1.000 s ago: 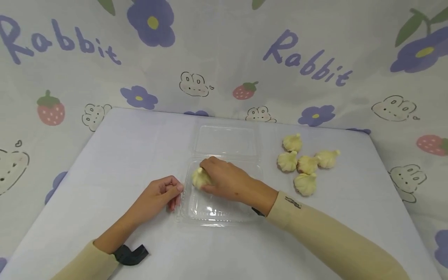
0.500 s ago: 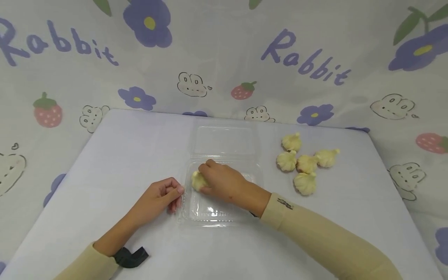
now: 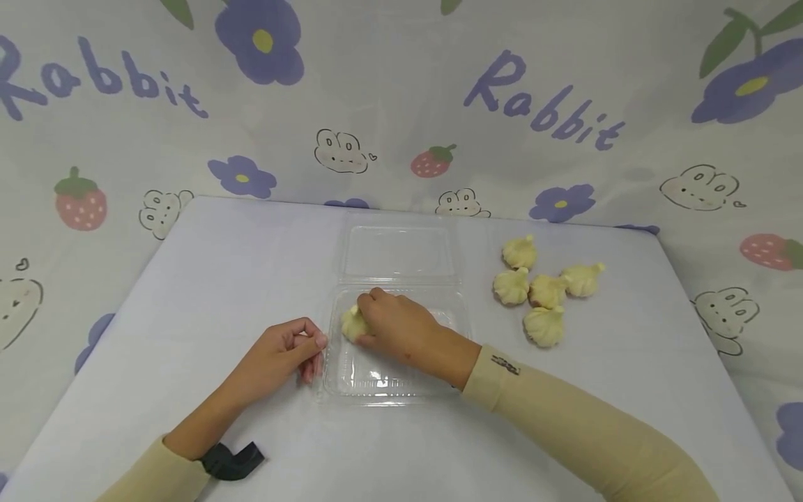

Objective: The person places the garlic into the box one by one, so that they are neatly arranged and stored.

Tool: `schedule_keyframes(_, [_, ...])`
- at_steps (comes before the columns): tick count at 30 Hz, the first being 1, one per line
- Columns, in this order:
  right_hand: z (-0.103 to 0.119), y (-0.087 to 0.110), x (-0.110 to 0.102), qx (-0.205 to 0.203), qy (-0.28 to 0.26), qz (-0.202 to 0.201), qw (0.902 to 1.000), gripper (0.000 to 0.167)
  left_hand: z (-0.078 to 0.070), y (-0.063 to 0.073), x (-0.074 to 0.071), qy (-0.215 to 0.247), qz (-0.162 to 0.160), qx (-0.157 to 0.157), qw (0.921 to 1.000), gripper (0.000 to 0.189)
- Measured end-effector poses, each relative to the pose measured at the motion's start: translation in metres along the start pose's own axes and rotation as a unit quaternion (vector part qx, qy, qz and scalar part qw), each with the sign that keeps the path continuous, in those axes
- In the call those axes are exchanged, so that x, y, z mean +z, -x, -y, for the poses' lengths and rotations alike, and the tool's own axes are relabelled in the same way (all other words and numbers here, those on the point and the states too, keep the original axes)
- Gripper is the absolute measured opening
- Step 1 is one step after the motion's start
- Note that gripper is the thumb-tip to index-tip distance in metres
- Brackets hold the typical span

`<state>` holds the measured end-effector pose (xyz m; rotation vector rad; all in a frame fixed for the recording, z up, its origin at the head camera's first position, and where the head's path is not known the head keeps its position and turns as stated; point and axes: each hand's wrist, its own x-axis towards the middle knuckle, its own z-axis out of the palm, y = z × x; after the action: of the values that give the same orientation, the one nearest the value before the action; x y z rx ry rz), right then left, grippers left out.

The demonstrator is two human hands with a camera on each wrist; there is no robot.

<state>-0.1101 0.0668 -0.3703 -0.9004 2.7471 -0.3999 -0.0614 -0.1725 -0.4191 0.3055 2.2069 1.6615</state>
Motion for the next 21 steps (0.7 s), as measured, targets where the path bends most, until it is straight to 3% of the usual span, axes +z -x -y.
schedule_keyframes(11, [0.0, 0.004, -0.007, 0.032, -0.011, 0.012, 0.9993, 0.063, 0.0, -0.001, 0.001, -0.002, -0.003, -0.002, 1.0, 0.026])
schedule_keyframes(21, [-0.002, 0.015, -0.025, 0.021, 0.002, 0.0, 0.9998, 0.072, 0.0, 0.0, 0.002, -0.01, -0.007, -0.003, 0.9999, 0.025])
